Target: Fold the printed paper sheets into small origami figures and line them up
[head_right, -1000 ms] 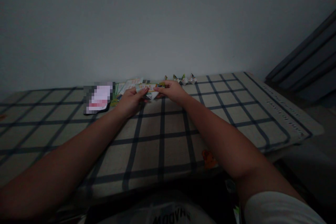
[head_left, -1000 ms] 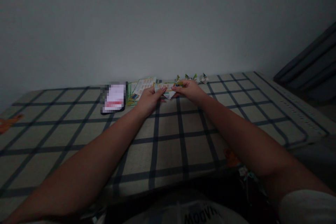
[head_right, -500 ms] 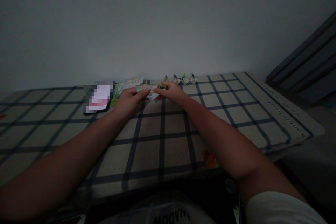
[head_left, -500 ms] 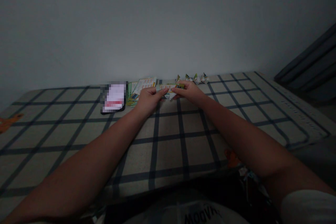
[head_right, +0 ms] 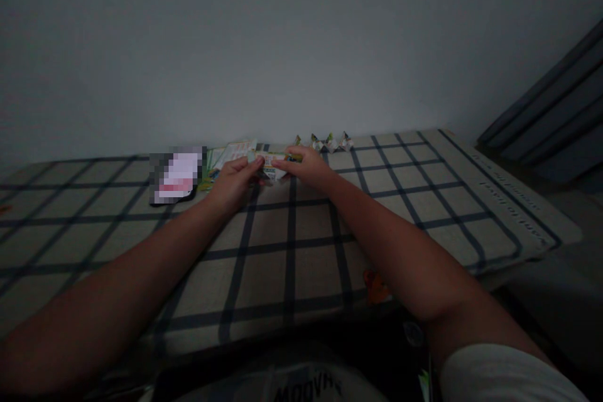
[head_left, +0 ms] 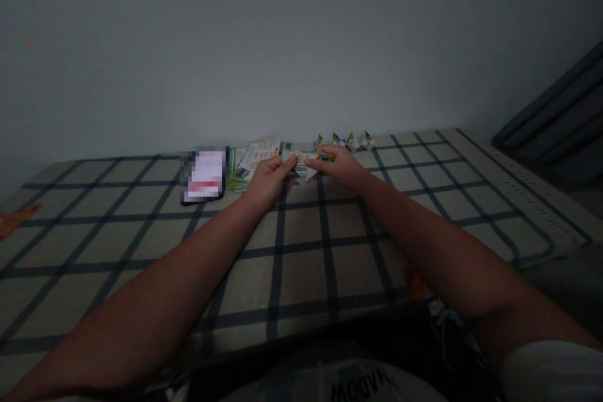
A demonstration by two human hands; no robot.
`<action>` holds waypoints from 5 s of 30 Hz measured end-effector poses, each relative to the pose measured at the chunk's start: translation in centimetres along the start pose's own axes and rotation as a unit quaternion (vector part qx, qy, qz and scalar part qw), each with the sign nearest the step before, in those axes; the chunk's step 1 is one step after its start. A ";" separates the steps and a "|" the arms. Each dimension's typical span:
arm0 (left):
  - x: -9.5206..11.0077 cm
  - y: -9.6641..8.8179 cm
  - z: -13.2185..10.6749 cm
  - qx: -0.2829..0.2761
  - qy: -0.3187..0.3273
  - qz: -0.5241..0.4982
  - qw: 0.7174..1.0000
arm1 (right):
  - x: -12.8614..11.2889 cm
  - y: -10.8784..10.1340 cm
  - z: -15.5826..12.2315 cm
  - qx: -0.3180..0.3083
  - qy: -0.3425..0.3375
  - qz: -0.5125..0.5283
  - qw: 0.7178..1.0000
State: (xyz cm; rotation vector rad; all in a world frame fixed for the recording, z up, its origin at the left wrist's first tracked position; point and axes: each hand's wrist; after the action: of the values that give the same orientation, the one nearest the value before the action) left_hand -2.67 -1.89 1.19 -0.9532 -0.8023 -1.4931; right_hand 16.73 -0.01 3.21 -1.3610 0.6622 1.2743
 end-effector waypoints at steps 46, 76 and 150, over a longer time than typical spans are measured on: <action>0.3 -0.6 0.5 0.039 0.021 0.025 0.999 | 0.6 -0.9 0.2 0.048 -0.026 -0.056 0.997; 0.2 -1.2 0.9 0.031 0.085 0.066 0.994 | 1.6 -1.7 1.2 0.075 -0.048 0.025 0.996; 0.9 -0.1 -0.2 -0.057 -0.051 0.077 0.994 | 0.5 -0.5 0.5 -0.037 0.023 0.083 0.996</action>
State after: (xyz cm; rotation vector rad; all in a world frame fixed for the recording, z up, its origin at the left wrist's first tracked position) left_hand -2.84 -2.46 1.96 -1.1576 -0.7049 -1.3768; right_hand 17.18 0.71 2.96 -1.4242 0.7792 1.4145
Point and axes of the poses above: each hand's wrist, its own z-axis towards the middle knuckle, its own y-axis out of the palm, x = y × z, and after that the axes turned 10 degrees about y, right-handed
